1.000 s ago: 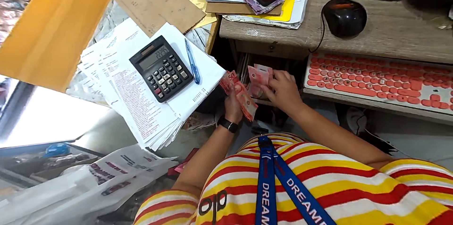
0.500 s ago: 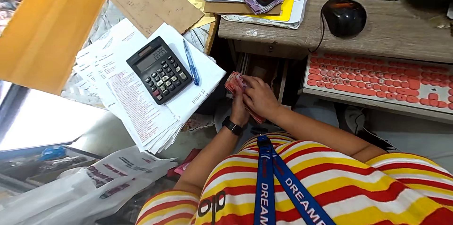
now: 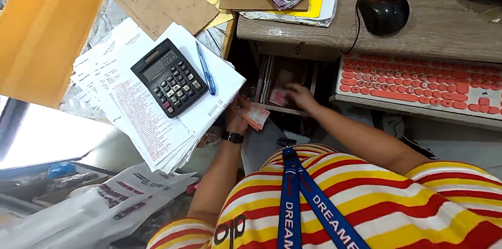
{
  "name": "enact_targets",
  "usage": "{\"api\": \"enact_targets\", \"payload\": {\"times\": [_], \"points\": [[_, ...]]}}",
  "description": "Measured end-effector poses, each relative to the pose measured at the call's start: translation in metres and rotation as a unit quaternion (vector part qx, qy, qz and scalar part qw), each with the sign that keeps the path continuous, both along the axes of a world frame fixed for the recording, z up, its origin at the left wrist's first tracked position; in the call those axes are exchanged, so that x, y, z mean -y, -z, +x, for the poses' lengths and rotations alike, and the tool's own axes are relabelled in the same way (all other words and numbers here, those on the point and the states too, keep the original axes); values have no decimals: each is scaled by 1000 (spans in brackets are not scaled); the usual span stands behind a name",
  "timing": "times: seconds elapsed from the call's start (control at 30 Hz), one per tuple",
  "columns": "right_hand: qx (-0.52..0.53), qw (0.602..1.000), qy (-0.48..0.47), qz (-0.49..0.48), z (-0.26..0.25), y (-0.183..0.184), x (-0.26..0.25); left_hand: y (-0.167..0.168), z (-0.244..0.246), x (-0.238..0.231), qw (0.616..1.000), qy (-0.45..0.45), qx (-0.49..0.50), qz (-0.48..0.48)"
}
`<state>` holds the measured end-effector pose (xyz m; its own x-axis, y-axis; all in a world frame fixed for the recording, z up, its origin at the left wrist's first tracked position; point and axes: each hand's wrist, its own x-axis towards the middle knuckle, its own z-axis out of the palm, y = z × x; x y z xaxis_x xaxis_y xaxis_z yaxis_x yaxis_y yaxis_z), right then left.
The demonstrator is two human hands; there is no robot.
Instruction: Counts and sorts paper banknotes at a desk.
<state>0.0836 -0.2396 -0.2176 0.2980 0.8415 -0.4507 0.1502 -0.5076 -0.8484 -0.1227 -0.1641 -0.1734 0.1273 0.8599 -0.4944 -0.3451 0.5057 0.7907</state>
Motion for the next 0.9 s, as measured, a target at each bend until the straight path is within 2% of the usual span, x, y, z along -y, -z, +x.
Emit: {"api": "enact_targets", "payload": {"times": [0.03,0.1,0.13,0.2,0.33,0.4,0.47,0.57,0.63,0.7,0.77,0.9], "points": [[-77,991,92,-57,4,7,-17,1,-2,2,1000,8,-3,4],[-174,948,231,-132,5,16,-46,0,-3,5,1000,30,0,1],[-198,933,263,-145,1,15,-56,-2,-3,6,999,48,7,-7],[-206,928,267,-161,-4,12,-67,-6,-4,9,995,85,39,-34],[-117,948,211,-207,-1,45,-73,-13,-5,14,989,125,56,-65],[-36,959,166,-225,0,42,-71,-12,-4,15,989,127,37,-65],[35,972,127,-193,0,20,-67,-11,1,14,991,120,5,-63],[101,994,43,-26,-3,-17,-56,-6,7,12,991,126,-22,-45],[150,985,-74,34,-14,-60,-40,-4,13,13,989,145,-17,-28],[195,964,-175,43,-32,-94,-25,-6,21,17,985,174,9,-12],[210,950,-225,56,-44,-101,-18,-12,31,22,978,202,45,-2],[77,961,-211,164,-37,-81,-6,-17,36,23,972,209,111,1]]}}
